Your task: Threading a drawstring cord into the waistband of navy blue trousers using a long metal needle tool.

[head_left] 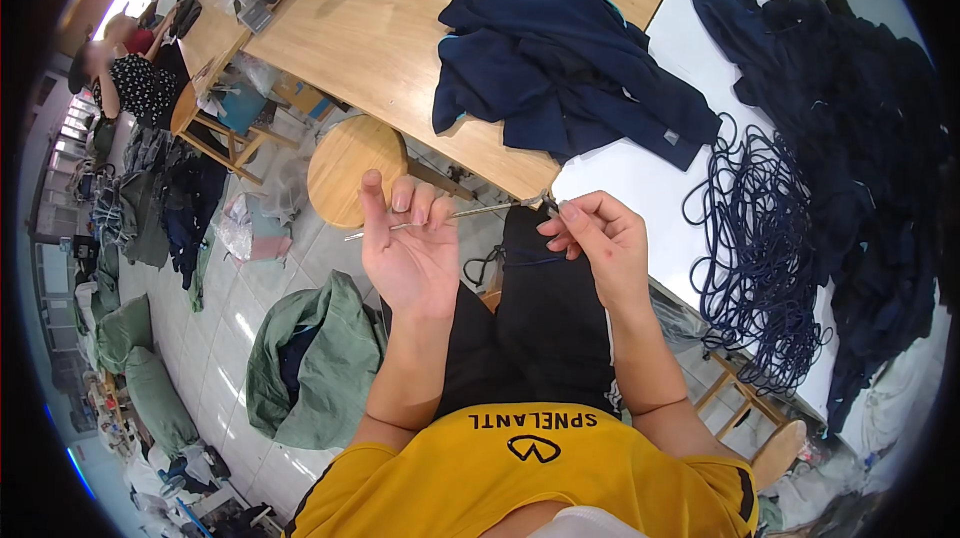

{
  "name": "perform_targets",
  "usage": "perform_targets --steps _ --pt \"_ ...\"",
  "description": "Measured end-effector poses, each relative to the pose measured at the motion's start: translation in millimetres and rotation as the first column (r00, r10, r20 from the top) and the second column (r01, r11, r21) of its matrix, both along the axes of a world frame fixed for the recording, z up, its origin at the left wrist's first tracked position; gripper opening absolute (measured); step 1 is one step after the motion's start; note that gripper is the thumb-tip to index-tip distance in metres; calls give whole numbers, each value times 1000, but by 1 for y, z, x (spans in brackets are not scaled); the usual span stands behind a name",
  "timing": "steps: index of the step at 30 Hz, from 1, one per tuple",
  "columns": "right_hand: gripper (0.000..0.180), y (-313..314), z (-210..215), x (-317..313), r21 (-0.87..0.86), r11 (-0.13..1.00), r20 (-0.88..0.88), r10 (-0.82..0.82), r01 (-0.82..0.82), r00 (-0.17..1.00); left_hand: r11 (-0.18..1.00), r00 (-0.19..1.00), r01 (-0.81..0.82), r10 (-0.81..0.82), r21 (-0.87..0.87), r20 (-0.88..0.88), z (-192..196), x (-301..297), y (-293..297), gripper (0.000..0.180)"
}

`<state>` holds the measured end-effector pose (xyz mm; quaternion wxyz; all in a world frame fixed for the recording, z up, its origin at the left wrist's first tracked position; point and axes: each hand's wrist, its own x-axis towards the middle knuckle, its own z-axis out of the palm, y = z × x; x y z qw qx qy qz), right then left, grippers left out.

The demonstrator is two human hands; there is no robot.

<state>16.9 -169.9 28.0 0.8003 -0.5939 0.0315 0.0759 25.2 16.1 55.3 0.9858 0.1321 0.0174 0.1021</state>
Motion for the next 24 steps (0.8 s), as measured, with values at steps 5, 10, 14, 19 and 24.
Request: perform_targets --steps 5,10,14,19,24 --pt "16 -1 -1 2 -16 1000 -9 13 -13 1000 1000 1000 8 -8 2 10 2 0 -1 17" --pt "15 -2 -3 11 -20 1000 -24 23 -23 999 999 999 34 -34 8 22 0 8 -6 18" --pt "19 5 7 10 15 999 -67 45 -44 997 995 999 49 -51 89 16 12 1 -10 19" --pt "27 0 -11 8 157 971 -68 191 -178 979 976 999 48 -48 211 -5 -4 -2 -16 19" --pt "21 -14 -17 6 169 954 -115 267 -246 957 947 991 127 -136 294 9 -8 -3 -22 21"
